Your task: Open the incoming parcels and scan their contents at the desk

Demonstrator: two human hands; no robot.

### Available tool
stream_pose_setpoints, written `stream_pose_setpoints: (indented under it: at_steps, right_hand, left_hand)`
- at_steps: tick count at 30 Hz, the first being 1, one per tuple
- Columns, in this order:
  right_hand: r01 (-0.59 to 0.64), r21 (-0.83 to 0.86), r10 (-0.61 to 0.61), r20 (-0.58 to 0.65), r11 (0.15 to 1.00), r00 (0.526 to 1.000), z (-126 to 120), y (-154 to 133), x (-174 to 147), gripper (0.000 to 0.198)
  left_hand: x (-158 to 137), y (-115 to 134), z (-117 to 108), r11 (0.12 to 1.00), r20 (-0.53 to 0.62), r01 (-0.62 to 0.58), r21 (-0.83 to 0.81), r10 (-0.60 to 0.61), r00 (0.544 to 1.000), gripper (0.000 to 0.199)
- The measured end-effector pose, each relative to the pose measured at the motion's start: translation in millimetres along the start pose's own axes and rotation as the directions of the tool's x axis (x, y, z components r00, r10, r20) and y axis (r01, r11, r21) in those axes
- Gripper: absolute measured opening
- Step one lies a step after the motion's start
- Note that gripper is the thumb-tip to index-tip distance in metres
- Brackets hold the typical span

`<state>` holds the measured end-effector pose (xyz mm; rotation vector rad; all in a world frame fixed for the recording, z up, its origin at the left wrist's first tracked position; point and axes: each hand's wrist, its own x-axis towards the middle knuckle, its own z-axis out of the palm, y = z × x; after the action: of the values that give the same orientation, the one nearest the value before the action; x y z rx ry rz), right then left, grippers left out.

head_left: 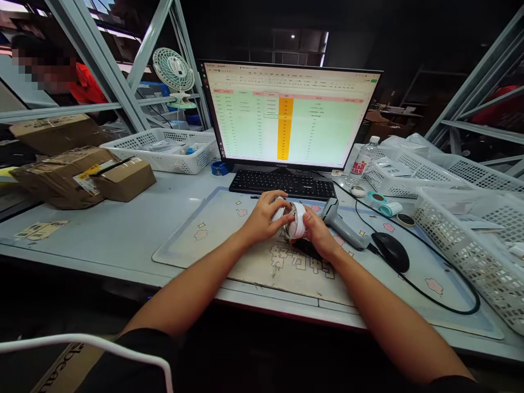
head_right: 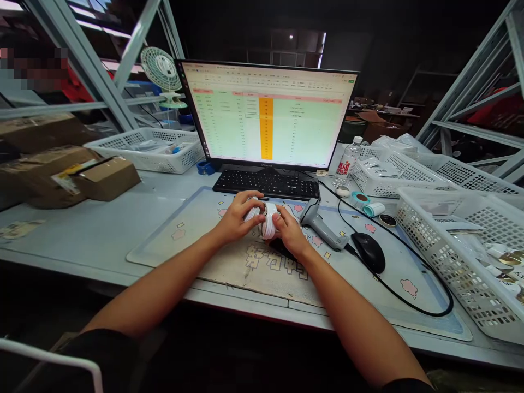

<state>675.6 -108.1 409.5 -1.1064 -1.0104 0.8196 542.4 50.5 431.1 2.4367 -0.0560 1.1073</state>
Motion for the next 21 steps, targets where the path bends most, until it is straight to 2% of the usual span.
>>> stream_pose_setpoints:
  at_steps: [2, 5, 8, 10, 16, 19, 21]
  right_hand:
    - [0.009, -0.061, -0.012, -0.041, 0.998, 0.999, 0, 0, 0, 0.073]
    - [0.058, -0.26, -0.085, -0.095, 0.964, 0.992, -3, -1, 0, 0.076]
    - [0.105, -0.435, -0.155, -0.081, 0.894, 0.985, -6, -3, -1, 0.075]
    - [0.108, -0.474, -0.161, -0.073, 0.874, 0.984, -7, -4, -2, 0.073]
    - [0.11, -0.48, -0.151, -0.048, 0.87, 0.987, -5, -9, -4, 0.072]
    - [0.131, -0.367, -0.17, -0.078, 0.921, 0.982, -6, -15, -2, 0.07]
    - [0.122, -0.228, -0.149, -0.105, 0.966, 0.983, -9, -19, -1, 0.07]
  left_hand:
    - [0, -1, -1, 1.0, 0.017, 0.015, 0.017, -0.015, 1.0, 0.021]
    - [0, -3, -2, 0.998, 0.069, 0.014, 0.054, -0.018, 0.997, 0.016]
    - [0, -4, -1, 0.997, 0.08, -0.025, 0.073, 0.019, 0.997, 0.017]
    - [0, -3, 0, 0.997, 0.064, -0.042, 0.072, 0.037, 0.997, 0.018]
    - [1, 0, -1, 0.998, -0.05, -0.041, 0.048, 0.043, 0.998, 0.013]
    - [2, -3, -2, 0.999, -0.145, 0.041, -0.002, -0.041, 0.989, 0.012]
    - [3, -7, -2, 0.989, -0.179, 0.104, -0.104, -0.121, 0.976, 0.014]
